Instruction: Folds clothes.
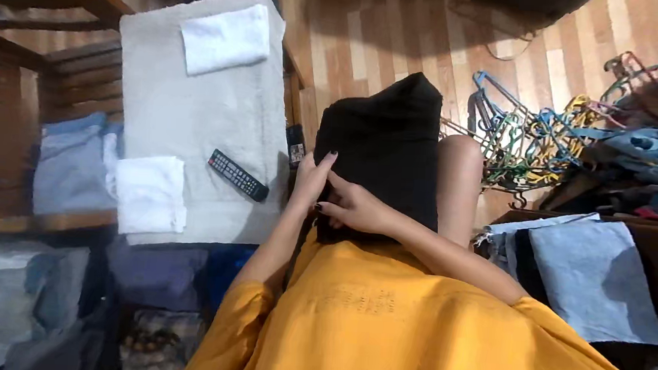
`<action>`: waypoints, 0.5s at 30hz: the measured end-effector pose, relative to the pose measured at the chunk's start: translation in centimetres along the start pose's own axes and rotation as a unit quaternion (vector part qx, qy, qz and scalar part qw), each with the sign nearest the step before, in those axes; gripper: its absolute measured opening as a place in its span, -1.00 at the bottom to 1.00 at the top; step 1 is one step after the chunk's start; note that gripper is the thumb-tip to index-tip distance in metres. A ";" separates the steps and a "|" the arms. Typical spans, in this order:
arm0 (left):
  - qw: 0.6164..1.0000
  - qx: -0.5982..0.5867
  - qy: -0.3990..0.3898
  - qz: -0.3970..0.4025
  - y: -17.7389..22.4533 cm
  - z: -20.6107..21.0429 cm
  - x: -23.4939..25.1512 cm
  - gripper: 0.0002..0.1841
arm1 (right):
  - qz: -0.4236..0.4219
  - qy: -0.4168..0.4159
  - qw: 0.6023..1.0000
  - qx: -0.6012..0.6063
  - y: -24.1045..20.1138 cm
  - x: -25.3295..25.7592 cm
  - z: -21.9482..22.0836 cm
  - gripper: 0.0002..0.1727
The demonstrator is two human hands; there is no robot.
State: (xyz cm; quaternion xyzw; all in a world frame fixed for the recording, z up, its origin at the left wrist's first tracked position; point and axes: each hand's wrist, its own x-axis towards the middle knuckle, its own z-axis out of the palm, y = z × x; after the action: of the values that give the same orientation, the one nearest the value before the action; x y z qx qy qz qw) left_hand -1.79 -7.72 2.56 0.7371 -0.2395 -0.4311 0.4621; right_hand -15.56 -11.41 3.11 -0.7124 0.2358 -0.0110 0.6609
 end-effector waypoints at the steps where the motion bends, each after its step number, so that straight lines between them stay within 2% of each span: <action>1: 0.999 0.029 0.018 0.037 -0.1 0.1 0.2 -0.64 | -0.063 0.053 0.995 -0.063 -0.4 -1.2 -0.6 -0.35; 2: 0.994 0.064 0.031 0.080 0.1 0.0 0.2 -0.65 | -0.136 0.131 0.970 -0.152 -0.4 -2.3 -1.3 -0.49; 4: 0.977 0.156 0.047 0.138 1.1 -0.4 0.2 -0.58 | -0.200 0.257 0.895 -0.306 0.7 -3.6 -3.4 -0.53; 5: 0.969 0.196 0.054 0.138 1.5 -0.8 0.4 -0.54 | -0.193 0.292 0.865 -0.359 1.9 -3.7 -4.4 -0.47; 7: 0.956 0.260 0.080 0.107 0.6 -1.4 1.8 -0.49 | -0.133 0.313 0.842 -0.419 6.1 -2.5 -5.0 -0.34; 10: 0.940 0.333 0.074 -0.009 -2.9 -0.9 3.2 -0.35 | -0.080 0.324 0.860 -0.385 14.1 0.2 -3.6 -0.17; 13: 0.925 0.369 0.058 -0.065 -2.8 -0.9 3.4 -0.21 | -0.077 0.369 0.887 -0.266 17.0 0.5 -3.9 -0.01; 15: 0.941 0.322 0.044 -0.093 -3.4 -1.7 3.3 -0.15 | -0.043 0.374 0.920 -0.108 17.6 -0.6 -4.8 0.01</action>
State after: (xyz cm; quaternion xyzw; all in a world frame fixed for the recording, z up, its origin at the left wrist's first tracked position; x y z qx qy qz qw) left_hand 1.24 -7.88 -1.46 0.8838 -0.2752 -0.3389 0.1680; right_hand -23.32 -15.92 -12.74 -0.7328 0.4344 -0.2797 0.4428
